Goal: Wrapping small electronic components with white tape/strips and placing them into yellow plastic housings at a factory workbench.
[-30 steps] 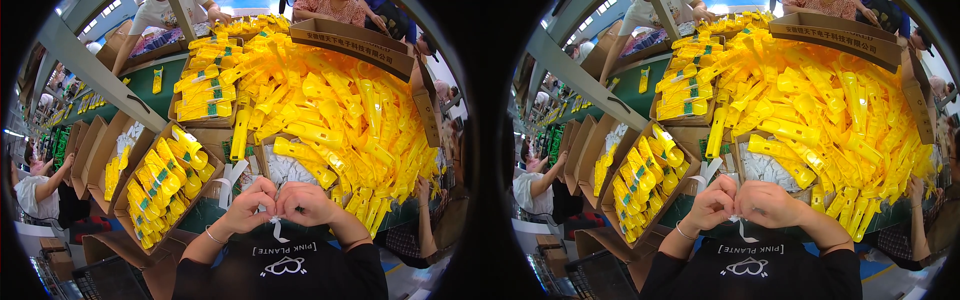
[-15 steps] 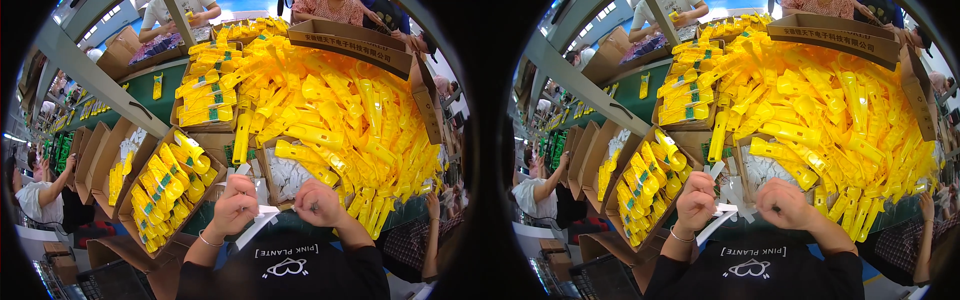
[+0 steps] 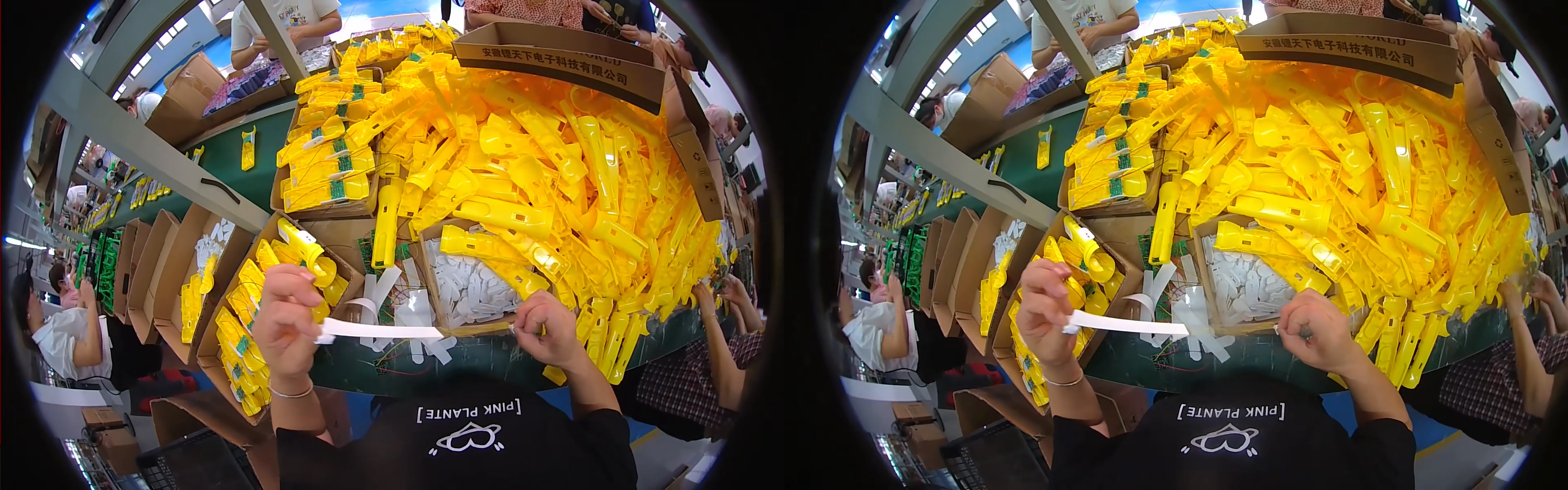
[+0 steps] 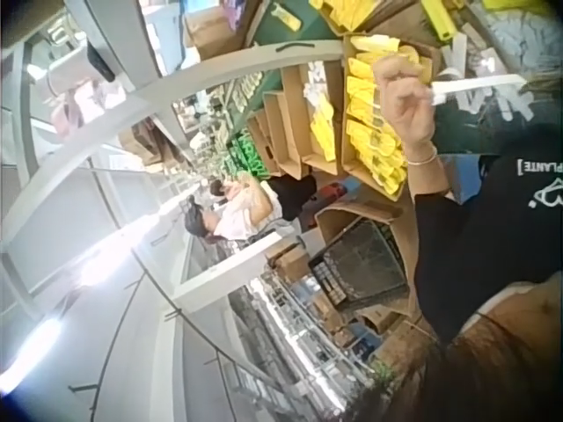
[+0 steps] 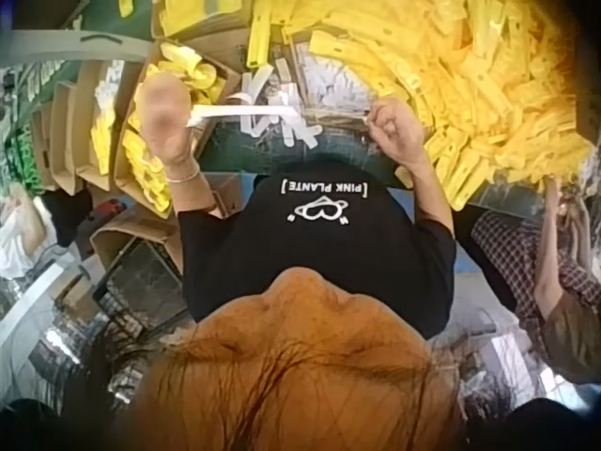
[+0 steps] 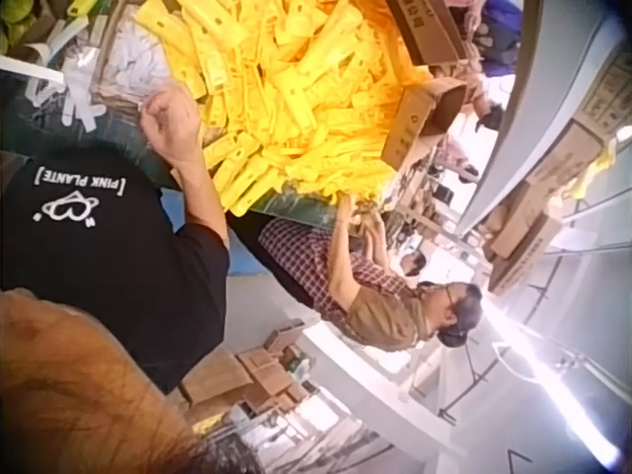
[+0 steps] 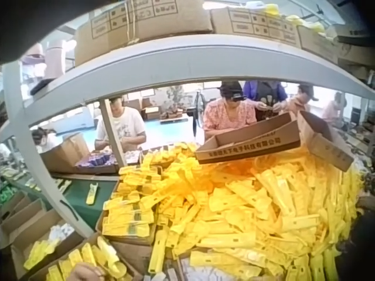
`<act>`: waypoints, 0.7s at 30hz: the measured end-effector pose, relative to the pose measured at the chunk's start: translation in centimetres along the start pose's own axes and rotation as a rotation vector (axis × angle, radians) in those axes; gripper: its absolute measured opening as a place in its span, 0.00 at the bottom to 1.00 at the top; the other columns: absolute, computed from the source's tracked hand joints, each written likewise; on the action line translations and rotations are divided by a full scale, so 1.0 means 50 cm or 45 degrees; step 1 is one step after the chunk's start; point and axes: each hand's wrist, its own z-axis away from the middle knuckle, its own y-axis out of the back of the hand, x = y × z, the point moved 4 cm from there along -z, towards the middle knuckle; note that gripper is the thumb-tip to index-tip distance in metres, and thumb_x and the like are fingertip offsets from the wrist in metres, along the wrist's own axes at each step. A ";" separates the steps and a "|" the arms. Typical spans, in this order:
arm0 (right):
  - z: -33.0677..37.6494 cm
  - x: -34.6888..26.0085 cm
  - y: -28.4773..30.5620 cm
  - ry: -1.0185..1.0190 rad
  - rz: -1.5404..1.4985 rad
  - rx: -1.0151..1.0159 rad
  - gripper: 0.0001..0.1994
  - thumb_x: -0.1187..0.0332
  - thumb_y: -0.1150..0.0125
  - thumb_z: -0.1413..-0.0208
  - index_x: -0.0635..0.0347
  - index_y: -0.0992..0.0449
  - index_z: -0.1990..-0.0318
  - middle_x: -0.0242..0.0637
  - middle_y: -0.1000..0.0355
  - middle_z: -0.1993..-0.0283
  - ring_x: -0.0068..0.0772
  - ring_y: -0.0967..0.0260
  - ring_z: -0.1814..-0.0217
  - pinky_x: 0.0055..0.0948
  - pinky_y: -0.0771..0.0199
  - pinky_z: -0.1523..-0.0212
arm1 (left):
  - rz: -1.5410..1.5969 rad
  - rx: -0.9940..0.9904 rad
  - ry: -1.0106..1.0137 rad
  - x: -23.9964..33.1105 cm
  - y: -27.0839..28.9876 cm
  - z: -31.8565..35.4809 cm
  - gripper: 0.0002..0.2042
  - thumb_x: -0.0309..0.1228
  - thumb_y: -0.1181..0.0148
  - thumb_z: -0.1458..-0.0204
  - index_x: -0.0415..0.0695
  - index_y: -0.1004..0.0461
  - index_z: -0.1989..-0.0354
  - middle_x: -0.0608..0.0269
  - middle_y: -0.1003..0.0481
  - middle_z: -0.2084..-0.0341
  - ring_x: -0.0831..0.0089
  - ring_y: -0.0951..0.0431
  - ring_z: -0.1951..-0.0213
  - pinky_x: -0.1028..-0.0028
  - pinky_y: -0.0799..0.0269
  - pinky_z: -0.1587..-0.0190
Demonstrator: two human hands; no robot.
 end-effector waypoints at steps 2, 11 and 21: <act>0.010 0.014 0.002 -0.031 0.021 -0.006 0.14 0.84 0.40 0.65 0.56 0.38 0.76 0.35 0.32 0.75 0.34 0.34 0.74 0.27 0.34 0.71 | 0.048 0.054 -0.018 0.011 0.019 -0.012 0.09 0.33 0.36 0.59 0.51 0.33 0.79 0.65 0.35 0.69 0.66 0.38 0.58 0.65 0.42 0.53; 0.055 0.055 -0.015 -0.267 0.541 -0.178 0.11 0.80 0.41 0.64 0.60 0.32 0.69 0.37 0.35 0.71 0.40 0.35 0.69 0.31 0.34 0.68 | -0.282 -0.390 0.037 0.047 -0.035 -0.048 0.08 0.22 0.40 0.66 0.46 0.32 0.78 0.62 0.33 0.69 0.61 0.36 0.62 0.67 0.40 0.57; 0.003 -0.029 0.034 -0.280 0.774 0.041 0.16 0.72 0.31 0.71 0.61 0.28 0.70 0.40 0.37 0.67 0.41 0.39 0.65 0.33 0.37 0.66 | -0.188 -0.702 0.043 0.037 -0.114 -0.050 0.08 0.22 0.39 0.67 0.45 0.31 0.78 0.61 0.33 0.68 0.61 0.36 0.61 0.67 0.41 0.56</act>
